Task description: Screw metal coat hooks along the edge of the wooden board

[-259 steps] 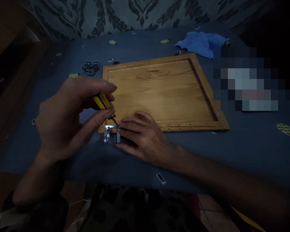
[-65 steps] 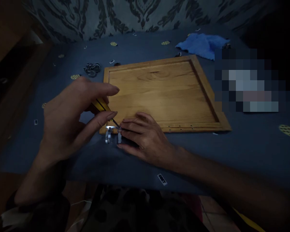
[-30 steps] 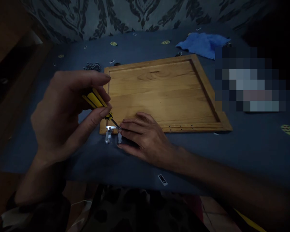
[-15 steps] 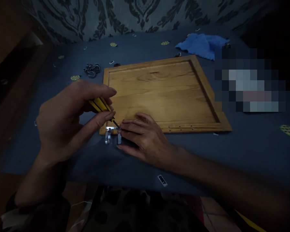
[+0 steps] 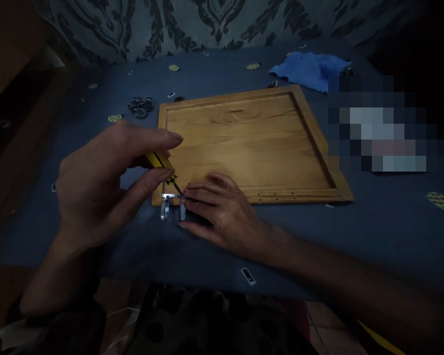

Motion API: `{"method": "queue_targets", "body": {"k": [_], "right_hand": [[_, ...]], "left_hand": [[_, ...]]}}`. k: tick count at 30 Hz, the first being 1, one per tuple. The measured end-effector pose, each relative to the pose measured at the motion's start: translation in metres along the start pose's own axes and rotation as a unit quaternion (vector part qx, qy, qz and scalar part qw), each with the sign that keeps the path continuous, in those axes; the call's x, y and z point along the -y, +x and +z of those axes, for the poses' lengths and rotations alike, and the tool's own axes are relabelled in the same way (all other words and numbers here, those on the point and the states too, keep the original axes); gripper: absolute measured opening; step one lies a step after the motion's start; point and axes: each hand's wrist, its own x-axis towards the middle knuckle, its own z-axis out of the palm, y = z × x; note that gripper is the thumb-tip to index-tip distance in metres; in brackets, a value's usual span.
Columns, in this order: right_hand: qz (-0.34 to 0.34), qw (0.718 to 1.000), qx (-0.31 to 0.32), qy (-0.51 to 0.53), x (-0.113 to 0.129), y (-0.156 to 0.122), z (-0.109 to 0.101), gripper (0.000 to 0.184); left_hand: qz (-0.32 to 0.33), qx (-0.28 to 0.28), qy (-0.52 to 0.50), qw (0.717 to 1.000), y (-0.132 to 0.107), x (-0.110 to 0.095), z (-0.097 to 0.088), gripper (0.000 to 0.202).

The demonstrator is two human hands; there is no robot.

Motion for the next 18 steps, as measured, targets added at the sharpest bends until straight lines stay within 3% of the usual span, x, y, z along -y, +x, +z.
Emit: {"method": "queue_targets", "body": {"k": [12,18], "right_hand": [[0.000,1.000,0.000,0.013,-0.0001,0.0005,-0.0001,0.029],[0.004,1.000,0.003,0.004,-0.0007,-0.0015,-0.0005,0.028]], "left_hand": [[-0.010,0.008,-0.017,1.000,-0.0026,-0.0019,-0.0006,0.054],[-0.084,-0.041,-0.060,0.994,-0.0063,-0.0042,-0.0011,0.047]]}}
